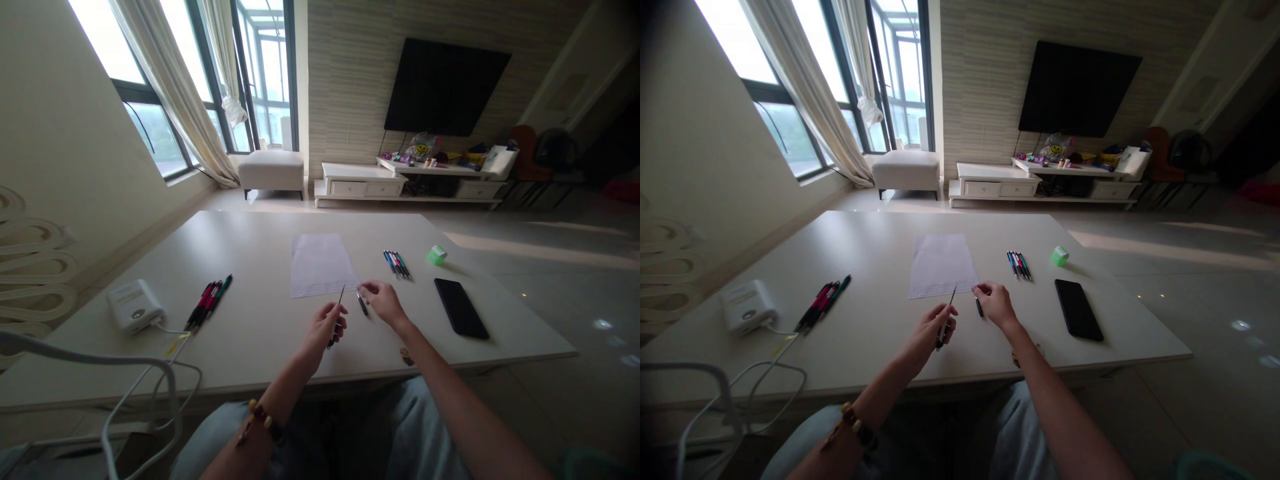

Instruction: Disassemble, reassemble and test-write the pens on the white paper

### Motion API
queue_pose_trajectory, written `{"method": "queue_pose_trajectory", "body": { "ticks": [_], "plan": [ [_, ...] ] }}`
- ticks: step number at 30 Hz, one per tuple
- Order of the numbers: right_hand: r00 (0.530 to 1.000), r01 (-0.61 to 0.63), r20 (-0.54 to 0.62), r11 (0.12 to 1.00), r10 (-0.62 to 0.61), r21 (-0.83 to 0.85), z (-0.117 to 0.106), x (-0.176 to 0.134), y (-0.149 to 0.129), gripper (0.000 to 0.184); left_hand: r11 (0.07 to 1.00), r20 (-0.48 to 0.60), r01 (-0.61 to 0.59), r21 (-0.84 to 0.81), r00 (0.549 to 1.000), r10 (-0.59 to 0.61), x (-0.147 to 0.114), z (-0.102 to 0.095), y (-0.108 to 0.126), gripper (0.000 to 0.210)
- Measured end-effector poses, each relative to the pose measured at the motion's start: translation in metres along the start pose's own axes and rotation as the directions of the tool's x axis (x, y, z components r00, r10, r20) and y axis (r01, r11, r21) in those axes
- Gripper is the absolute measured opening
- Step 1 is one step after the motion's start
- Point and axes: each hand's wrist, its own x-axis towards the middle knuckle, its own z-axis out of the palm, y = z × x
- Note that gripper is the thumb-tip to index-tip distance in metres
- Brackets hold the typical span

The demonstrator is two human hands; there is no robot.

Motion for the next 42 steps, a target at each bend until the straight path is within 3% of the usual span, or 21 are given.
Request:
{"method": "queue_pose_trajectory", "body": {
  "ticks": [3,6,8,11,13,15,17,20,24,27,30,32,35,37,40,42],
  "plan": [
    [0.986,-0.008,0.159,0.953,-0.043,0.304,0.002,-0.009,-0.019,0.038,1.000,0.027,0.006,-0.004,1.000,-0.006,-0.001,0.003,-0.001,0.038],
    [0.969,-0.034,0.239,0.919,-0.067,0.393,0.006,-0.015,-0.032,0.035,1.000,0.042,0.009,-0.010,0.999,-0.009,-0.002,0.007,-0.002,0.038],
    [0.975,-0.033,0.213,0.910,-0.061,0.414,0.007,-0.014,-0.034,0.034,1.000,0.035,0.010,-0.007,0.999,-0.010,-0.003,0.008,-0.003,0.039],
    [0.999,-0.012,0.035,0.889,-0.005,0.457,0.004,-0.006,-0.027,0.037,1.000,0.017,0.021,0.013,1.000,-0.021,-0.003,0.006,-0.005,0.038],
    [0.997,-0.011,-0.065,0.936,0.036,0.351,0.002,0.002,-0.018,0.039,0.999,-0.008,0.033,0.023,0.999,-0.033,-0.002,0.004,-0.007,0.037],
    [0.998,-0.037,-0.048,0.996,0.042,0.086,0.002,0.008,-0.007,0.036,0.999,-0.050,0.045,0.016,0.998,-0.044,-0.001,0.001,-0.008,0.035],
    [0.999,-0.047,0.008,0.989,0.049,-0.141,0.004,0.010,0.002,0.027,0.998,-0.096,0.055,-0.007,0.994,-0.056,0.000,-0.002,-0.008,0.034],
    [0.997,-0.062,0.028,0.969,0.071,-0.240,0.011,0.011,0.010,0.017,0.997,-0.131,0.061,-0.039,0.989,-0.065,0.002,-0.004,-0.008,0.034],
    [0.997,-0.080,-0.008,0.941,0.082,-0.329,0.011,0.013,0.006,0.018,0.996,-0.110,0.063,-0.063,0.991,-0.070,0.004,-0.004,-0.009,0.034],
    [0.999,-0.041,-0.007,0.984,0.041,-0.176,0.007,0.009,-0.005,0.030,0.995,-0.099,0.072,-0.073,0.992,-0.079,0.004,-0.003,-0.009,0.034],
    [0.988,-0.006,0.151,0.994,-0.011,0.111,0.011,-0.001,-0.019,0.040,0.996,-0.076,0.062,-0.072,0.995,-0.067,0.003,-0.002,-0.009,0.034],
    [0.969,-0.008,0.243,0.975,-0.047,0.223,0.017,-0.009,-0.027,0.036,0.996,-0.057,0.051,-0.067,0.997,-0.055,0.002,-0.001,-0.010,0.035],
    [0.961,-0.021,0.272,0.960,-0.058,0.280,0.024,-0.012,-0.034,0.029,0.996,-0.046,0.039,-0.077,0.998,-0.043,0.001,-0.001,-0.011,0.037],
    [0.978,-0.029,0.203,0.941,-0.042,0.337,0.023,-0.007,-0.035,0.029,0.996,-0.050,0.031,-0.085,0.998,-0.035,0.001,-0.002,-0.013,0.039],
    [1.000,0.015,-0.027,0.879,-0.002,0.477,0.012,0.004,-0.031,0.029,0.998,-0.086,0.016,-0.063,0.996,-0.021,0.004,-0.008,-0.014,0.041],
    [0.997,0.001,-0.065,0.901,0.030,0.435,0.007,0.009,-0.025,0.027,1.000,-0.150,-0.009,-0.012,0.989,0.007,0.007,-0.013,-0.013,0.041]
  ]
}}
